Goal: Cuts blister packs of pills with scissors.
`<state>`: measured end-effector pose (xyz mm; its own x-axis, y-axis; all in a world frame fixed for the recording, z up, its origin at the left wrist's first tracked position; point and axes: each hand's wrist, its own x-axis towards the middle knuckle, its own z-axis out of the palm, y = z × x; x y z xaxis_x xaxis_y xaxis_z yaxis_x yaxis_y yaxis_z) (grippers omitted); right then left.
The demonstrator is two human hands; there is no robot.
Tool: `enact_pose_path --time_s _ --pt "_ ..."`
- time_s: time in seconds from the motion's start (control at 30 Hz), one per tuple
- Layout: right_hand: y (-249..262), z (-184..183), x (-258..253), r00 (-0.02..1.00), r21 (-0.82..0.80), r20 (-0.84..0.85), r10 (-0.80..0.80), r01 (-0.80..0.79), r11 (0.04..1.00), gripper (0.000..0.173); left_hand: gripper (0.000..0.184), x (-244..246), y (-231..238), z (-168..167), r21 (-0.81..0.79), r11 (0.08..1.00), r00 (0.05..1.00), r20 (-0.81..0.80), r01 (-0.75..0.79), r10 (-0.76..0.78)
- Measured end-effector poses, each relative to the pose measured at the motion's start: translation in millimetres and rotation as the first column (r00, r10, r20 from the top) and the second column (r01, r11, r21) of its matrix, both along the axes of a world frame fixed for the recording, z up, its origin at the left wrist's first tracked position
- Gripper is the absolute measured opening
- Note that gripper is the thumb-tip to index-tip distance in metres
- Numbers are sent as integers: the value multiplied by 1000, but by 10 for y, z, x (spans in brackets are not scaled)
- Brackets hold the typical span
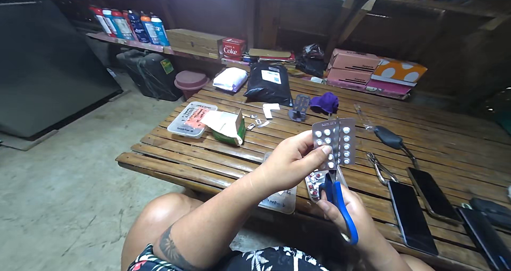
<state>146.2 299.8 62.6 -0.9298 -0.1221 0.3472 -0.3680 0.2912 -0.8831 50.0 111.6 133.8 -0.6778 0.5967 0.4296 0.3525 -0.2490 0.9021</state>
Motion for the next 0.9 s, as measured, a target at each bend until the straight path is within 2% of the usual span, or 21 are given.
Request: enact_pose_path --time_s 0.2,0.6,0.73,0.9 --pt "48 41 -7 1000 32 6 4 -4 999 34 18 -19 -33 23 -29 1000 1000 -11 1 -1" --pt "65 58 -5 997 -14 57 47 -46 999 34 18 -30 -38 31 -33 999 1000 5 -3 3" --pt "67 64 7 997 -25 61 56 -54 998 34 24 -40 -32 -1 -14 1000 999 23 -23 23" --pt "60 66 9 995 -18 90 31 -30 999 32 22 -40 -15 -15 -18 998 997 -58 -59 58"
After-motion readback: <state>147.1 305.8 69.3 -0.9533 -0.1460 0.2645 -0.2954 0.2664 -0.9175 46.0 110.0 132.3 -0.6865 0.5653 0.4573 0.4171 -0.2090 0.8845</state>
